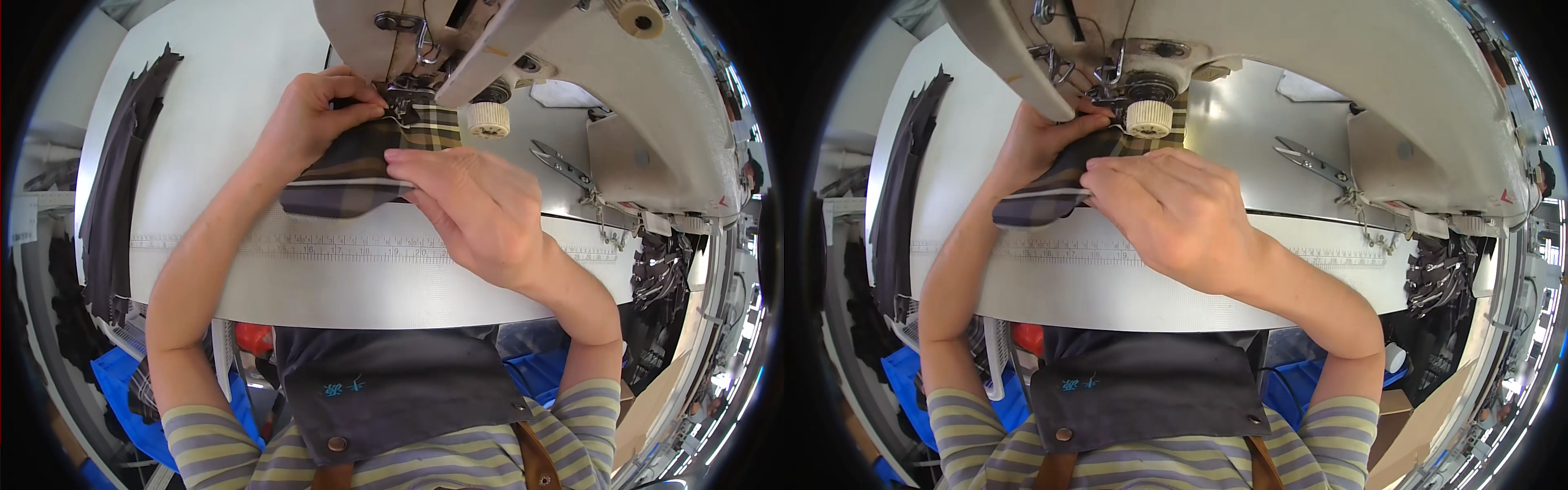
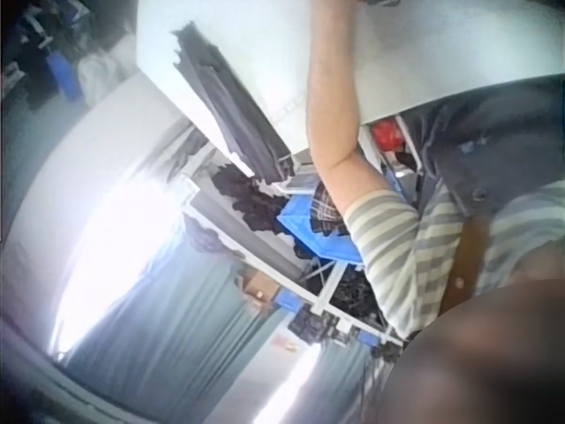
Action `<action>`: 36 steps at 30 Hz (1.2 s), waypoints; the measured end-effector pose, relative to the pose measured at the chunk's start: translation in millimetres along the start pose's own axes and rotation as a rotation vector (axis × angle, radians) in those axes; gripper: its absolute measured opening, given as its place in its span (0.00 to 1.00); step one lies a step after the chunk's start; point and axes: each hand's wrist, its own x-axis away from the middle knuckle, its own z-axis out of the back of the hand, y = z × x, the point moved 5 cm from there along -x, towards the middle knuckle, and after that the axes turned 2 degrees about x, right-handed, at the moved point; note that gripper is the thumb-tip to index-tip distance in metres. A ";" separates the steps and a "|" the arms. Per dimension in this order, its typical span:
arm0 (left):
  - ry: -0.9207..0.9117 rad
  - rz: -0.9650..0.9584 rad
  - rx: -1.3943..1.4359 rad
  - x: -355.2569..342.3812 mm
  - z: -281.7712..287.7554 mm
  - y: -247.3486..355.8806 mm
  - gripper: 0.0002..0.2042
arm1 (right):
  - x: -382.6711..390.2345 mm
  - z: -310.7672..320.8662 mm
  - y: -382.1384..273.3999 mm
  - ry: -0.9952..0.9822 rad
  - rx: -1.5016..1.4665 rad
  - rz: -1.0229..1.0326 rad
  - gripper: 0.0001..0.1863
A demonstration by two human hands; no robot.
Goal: Sewing a zipper onto pieces of plaid fabric using an industrial sewing machine.
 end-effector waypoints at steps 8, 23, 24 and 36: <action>-0.154 0.096 0.136 -10.4 -0.3 -2.5 0.05 | -1.4 -43.9 -25.3 -0.154 0.043 -0.020 0.13; 0.015 -0.030 -0.128 2.1 -3.6 9.9 0.05 | 28.0 -30.2 5.7 -0.417 -0.184 -0.099 0.17; 0.011 -0.017 -0.121 1.6 -3.1 9.0 0.05 | 24.2 -38.0 8.8 -0.394 -0.016 -0.048 0.22; 0.018 0.114 -0.026 -0.5 -5.0 8.5 0.07 | 31.0 -63.0 11.3 -0.550 0.025 -0.107 0.40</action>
